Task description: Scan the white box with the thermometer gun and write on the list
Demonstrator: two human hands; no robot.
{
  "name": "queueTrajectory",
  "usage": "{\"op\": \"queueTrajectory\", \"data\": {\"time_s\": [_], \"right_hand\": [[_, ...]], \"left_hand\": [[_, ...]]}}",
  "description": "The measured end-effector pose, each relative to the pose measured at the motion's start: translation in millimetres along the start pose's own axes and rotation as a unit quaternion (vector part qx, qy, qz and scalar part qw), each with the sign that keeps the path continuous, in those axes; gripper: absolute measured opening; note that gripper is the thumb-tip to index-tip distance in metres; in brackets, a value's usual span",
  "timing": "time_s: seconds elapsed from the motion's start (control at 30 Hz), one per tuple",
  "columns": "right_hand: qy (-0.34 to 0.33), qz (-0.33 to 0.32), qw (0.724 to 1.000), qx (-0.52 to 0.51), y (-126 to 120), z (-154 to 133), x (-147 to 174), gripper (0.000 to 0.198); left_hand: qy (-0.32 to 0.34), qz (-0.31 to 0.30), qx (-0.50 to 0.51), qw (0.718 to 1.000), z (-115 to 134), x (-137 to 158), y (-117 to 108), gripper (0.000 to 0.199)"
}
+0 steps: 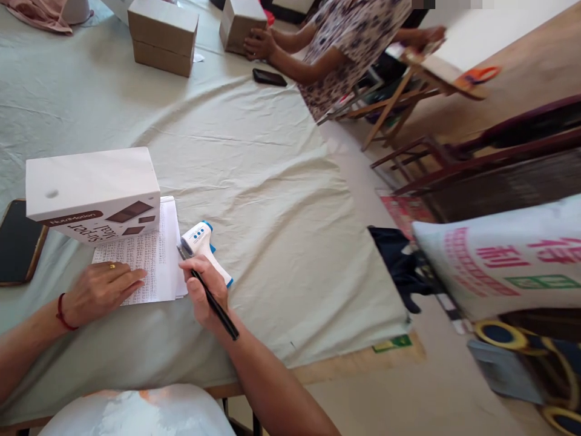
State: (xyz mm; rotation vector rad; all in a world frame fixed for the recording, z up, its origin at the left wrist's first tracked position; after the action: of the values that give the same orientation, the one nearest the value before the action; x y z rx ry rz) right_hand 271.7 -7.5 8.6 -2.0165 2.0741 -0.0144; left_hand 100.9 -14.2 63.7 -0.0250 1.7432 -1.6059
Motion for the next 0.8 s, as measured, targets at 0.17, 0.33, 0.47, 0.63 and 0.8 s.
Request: {"op": "queueTrajectory", "data": {"time_s": [0.17,0.33,0.47,0.63,0.8], "right_hand": [[0.032,0.022,0.998,-0.05,9,-6,-5,0.022],[0.128,0.043,0.991,-0.005,16,18,-8,0.011],[0.112,0.031,0.992,0.051,20,18,-10,0.008],[0.07,0.022,0.995,0.066,19,10,-12,0.009],[0.071,0.012,0.994,0.079,21,11,-12,0.011]], "left_hand": [[-0.012,-0.14,-0.037,0.989,12,4,38,0.03],[-0.076,-0.23,-0.038,0.969,14,3,55,0.032],[-0.073,-0.242,-0.061,0.966,16,3,57,0.028],[-0.071,-0.199,-0.054,0.976,15,2,51,0.028],[-0.065,-0.204,-0.064,0.975,16,3,53,0.028]]}}
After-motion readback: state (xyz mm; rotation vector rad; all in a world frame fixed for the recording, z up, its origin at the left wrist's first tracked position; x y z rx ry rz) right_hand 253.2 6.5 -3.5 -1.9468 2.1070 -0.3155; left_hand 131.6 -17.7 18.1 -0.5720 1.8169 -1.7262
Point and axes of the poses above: each hand's wrist, its own x-axis away from the middle knuckle, its own y-axis out of the palm, z = x × y, the point moved 9 cm from there along -x, towards the middle knuckle, and after that the axes turned 3 degrees about -x, right-handed, at the moved point
